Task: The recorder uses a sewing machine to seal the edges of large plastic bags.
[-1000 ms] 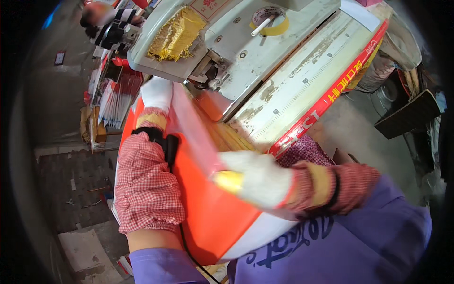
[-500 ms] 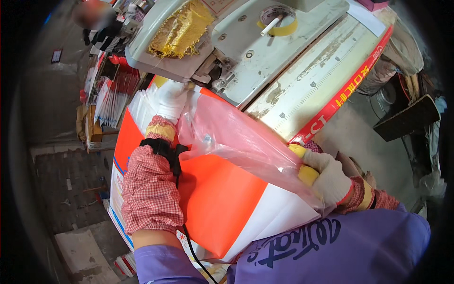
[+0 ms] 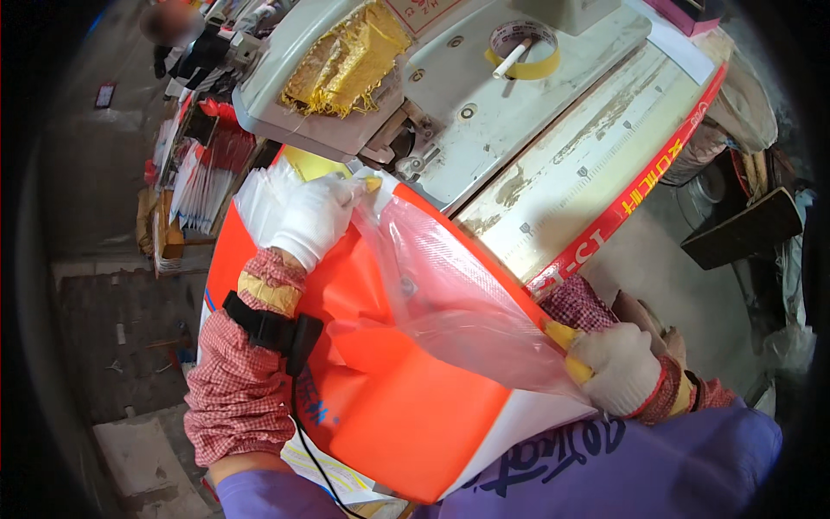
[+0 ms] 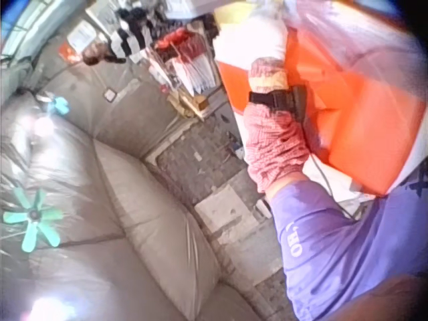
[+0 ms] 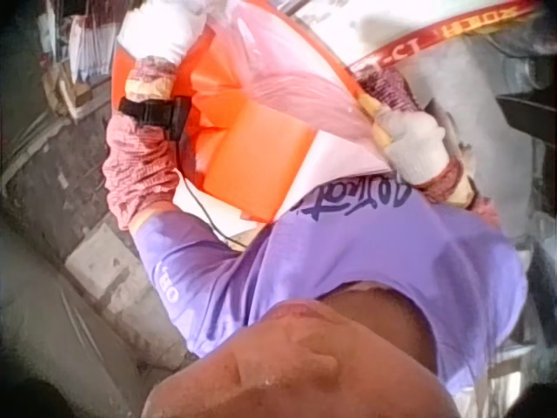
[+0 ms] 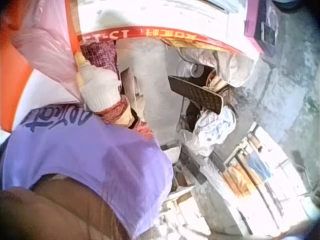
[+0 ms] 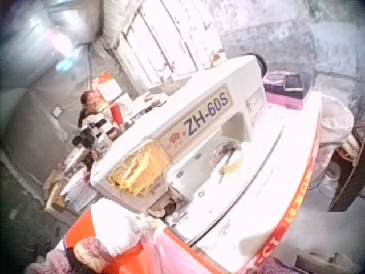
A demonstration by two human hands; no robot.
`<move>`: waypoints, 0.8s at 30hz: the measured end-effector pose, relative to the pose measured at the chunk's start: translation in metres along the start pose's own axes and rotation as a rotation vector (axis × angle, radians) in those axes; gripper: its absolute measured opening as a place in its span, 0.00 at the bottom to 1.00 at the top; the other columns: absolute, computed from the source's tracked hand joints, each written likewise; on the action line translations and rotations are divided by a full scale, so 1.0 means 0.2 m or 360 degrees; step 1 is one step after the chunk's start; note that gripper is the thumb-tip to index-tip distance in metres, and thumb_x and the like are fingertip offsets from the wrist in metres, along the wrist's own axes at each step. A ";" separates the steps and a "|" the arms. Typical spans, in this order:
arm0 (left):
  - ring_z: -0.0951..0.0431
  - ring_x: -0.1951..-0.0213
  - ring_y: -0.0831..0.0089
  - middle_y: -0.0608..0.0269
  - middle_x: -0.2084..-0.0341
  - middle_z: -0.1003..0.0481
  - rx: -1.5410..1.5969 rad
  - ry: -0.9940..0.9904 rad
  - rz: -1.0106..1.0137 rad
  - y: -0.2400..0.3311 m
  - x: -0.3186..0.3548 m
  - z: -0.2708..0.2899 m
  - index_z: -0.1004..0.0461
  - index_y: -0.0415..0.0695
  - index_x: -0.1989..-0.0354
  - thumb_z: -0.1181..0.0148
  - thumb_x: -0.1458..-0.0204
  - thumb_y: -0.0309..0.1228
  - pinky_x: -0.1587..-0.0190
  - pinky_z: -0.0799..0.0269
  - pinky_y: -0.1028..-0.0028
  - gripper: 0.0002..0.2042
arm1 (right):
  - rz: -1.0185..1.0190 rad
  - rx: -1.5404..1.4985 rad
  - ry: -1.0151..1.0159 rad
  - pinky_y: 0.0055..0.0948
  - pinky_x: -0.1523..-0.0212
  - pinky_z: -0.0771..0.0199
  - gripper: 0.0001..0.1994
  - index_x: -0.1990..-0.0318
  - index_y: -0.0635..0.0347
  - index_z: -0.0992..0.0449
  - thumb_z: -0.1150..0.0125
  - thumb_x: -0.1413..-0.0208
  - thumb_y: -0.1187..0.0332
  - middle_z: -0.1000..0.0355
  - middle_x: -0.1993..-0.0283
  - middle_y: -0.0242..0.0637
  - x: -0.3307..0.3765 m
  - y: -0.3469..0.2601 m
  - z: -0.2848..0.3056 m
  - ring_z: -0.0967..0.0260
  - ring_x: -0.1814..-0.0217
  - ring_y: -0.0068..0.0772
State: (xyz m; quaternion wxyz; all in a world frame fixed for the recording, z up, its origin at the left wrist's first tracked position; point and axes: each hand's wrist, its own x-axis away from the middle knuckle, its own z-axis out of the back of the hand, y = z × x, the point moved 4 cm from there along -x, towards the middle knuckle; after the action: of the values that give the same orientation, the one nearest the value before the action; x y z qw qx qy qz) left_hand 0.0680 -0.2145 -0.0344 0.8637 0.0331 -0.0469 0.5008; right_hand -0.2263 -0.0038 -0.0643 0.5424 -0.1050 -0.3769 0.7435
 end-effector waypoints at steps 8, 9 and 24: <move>0.26 0.62 0.56 0.51 0.68 0.25 -0.0553 0.0230 0.0155 -0.44 -0.37 0.06 0.24 0.49 0.66 0.50 0.52 0.38 0.61 0.30 0.63 0.11 | 0.0565 -0.0057 0.0510 0.39 0.77 0.32 0.10 0.63 0.55 0.29 0.45 0.55 0.69 0.31 0.77 0.39 -0.39 -0.14 -0.03 0.31 0.76 0.41; 0.25 0.62 0.56 0.51 0.68 0.25 -0.1106 0.0192 0.0175 -0.52 -0.40 0.12 0.25 0.46 0.67 0.50 0.52 0.37 0.61 0.30 0.62 0.11 | 0.0728 -0.0284 0.0667 0.39 0.76 0.32 0.07 0.65 0.55 0.29 0.46 0.53 0.69 0.33 0.79 0.37 -0.50 -0.21 -0.02 0.32 0.77 0.41; 0.31 0.75 0.54 0.54 0.85 0.32 -0.0556 -0.0057 -0.0700 0.79 0.04 0.67 0.33 0.41 0.84 0.45 0.63 0.30 0.69 0.35 0.62 0.06 | 0.0675 -0.0333 -0.0687 0.36 0.80 0.45 0.09 0.83 0.55 0.30 0.47 0.59 0.61 0.34 0.83 0.28 -1.31 -0.26 0.11 0.45 0.83 0.32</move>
State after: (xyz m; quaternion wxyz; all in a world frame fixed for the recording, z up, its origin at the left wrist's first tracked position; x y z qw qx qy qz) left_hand -0.0727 -0.1432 0.1017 0.9433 -0.0979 -0.1395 0.2850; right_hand -0.0982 -0.2382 -0.0795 0.2692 -0.0764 -0.5274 0.8023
